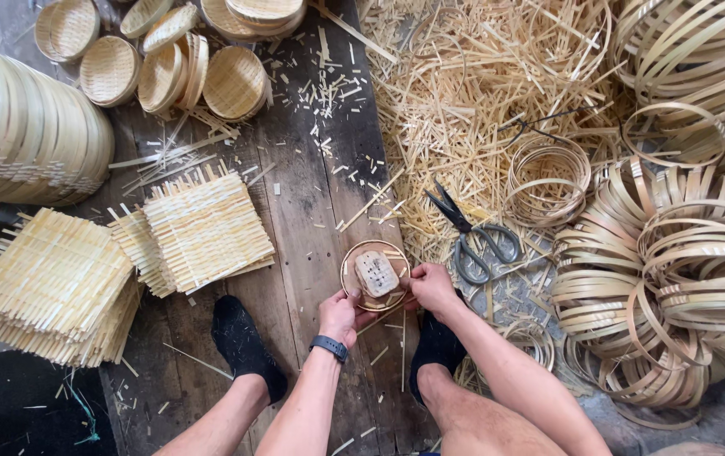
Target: The person trims woven bamboo squares using large scissors and fits them into circular bamboo frames by hand to assemble small baskets.
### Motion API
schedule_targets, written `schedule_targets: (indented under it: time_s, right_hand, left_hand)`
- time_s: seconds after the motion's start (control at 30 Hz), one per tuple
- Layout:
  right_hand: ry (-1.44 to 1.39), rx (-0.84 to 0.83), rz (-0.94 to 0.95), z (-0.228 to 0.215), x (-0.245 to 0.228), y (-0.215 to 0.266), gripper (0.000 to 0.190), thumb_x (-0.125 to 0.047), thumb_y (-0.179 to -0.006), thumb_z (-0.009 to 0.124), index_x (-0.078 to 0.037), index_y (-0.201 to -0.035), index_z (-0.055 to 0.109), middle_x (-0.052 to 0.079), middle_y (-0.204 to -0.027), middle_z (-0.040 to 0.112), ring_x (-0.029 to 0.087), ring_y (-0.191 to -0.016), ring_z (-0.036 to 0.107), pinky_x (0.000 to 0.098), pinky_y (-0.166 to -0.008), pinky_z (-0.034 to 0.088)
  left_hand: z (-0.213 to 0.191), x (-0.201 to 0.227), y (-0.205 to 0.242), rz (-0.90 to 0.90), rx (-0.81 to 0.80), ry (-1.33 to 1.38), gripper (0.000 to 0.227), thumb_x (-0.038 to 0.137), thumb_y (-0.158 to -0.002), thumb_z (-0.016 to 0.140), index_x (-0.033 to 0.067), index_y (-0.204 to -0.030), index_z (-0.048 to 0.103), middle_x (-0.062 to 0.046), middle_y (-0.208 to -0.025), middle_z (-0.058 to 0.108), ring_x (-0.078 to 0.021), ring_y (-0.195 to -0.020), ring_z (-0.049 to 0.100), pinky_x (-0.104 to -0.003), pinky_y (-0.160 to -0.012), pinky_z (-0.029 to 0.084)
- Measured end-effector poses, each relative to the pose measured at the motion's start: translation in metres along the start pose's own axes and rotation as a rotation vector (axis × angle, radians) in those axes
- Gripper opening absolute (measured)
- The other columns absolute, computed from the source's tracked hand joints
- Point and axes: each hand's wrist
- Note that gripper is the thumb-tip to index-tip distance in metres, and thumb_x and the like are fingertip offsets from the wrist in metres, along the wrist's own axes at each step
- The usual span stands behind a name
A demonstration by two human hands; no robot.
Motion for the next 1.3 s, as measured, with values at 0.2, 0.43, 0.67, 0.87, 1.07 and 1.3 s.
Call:
schedule_targets:
  time_s: [0.2, 0.43, 0.67, 0.87, 1.07, 1.3]
  right_hand:
    - [0.177, -0.044, -0.32, -0.01, -0.029, 0.035, 0.047, -0.034, -0.092, 0.067, -0.001, -0.126, 0.06, 0.006, -0.1, 0.073, 0.018, -0.089, 0.073, 0.0355, -0.07, 0.062]
    - [0.327, -0.008, -0.307, 0.019, -0.059, 0.074, 0.064, -0.039, -0.076, 0.078, 0.0, -0.123, 0.058, 0.012, -0.097, 0.075, 0.024, -0.081, 0.074, 0.0405, -0.071, 0.061]
    - [0.432, -0.027, -0.51, 0.008, -0.06, 0.066, 0.046, -0.035, -0.08, 0.078, 0.0, -0.107, 0.068, 0.011, -0.085, 0.075, 0.019, -0.075, 0.07, 0.0361, -0.07, 0.056]
    - [-0.008, -0.173, -0.46, -0.025, -0.043, 0.062, 0.048, -0.034, -0.084, 0.074, 0.002, -0.114, 0.069, 0.008, -0.09, 0.075, 0.013, -0.075, 0.067, 0.027, -0.065, 0.054]
    - [-0.14, -0.085, -0.356, -0.04, -0.019, 0.049, 0.053, -0.033, -0.083, 0.075, 0.008, -0.115, 0.067, 0.011, -0.081, 0.072, 0.018, -0.056, 0.064, 0.0307, -0.052, 0.051]
    - [-0.183, -0.123, -0.297, -0.014, -0.023, 0.046, 0.072, -0.031, -0.08, 0.074, 0.003, -0.138, 0.049, 0.015, -0.101, 0.071, 0.022, -0.074, 0.068, 0.0345, -0.06, 0.056]
  left_hand:
    - [0.004, 0.052, 0.036, 0.647, -0.087, -0.555, 0.027, 0.016, -0.097, 0.064, 0.0043, -0.119, 0.073, -0.007, -0.099, 0.078, -0.0165, -0.084, 0.071, -0.032, -0.074, 0.06]
    - [0.054, 0.067, 0.076, 0.913, -0.133, -0.647, 0.041, 0.04, -0.101, 0.063, 0.0044, -0.121, 0.071, -0.015, -0.102, 0.078, -0.0196, -0.091, 0.075, -0.032, -0.078, 0.058]
    - [0.042, 0.083, 0.044, 0.838, -0.071, -0.727, 0.046, 0.046, -0.099, 0.058, 0.0105, -0.122, 0.076, -0.016, -0.102, 0.081, -0.0249, -0.091, 0.08, -0.032, -0.077, 0.061]
    - [-0.015, 0.129, -0.001, 0.679, -0.076, -1.415, 0.027, 0.028, -0.095, 0.065, 0.0137, -0.116, 0.076, -0.013, -0.11, 0.074, -0.0301, -0.101, 0.07, -0.042, -0.092, 0.054]
    - [-0.032, 0.234, 0.002, 0.709, -0.011, -0.056, 0.024, 0.025, -0.102, 0.063, 0.0023, -0.104, 0.07, -0.011, -0.099, 0.076, -0.0195, -0.087, 0.072, -0.038, -0.081, 0.06]
    - [0.006, 0.164, 0.022, 0.316, -0.069, -0.71, 0.043, 0.046, -0.091, 0.071, 0.0104, -0.116, 0.074, -0.006, -0.081, 0.072, -0.0123, -0.063, 0.064, -0.028, -0.055, 0.054]
Point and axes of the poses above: each hand's wrist, its own y-axis away from the middle knuckle, its own z-axis out of the palm, x = y × z
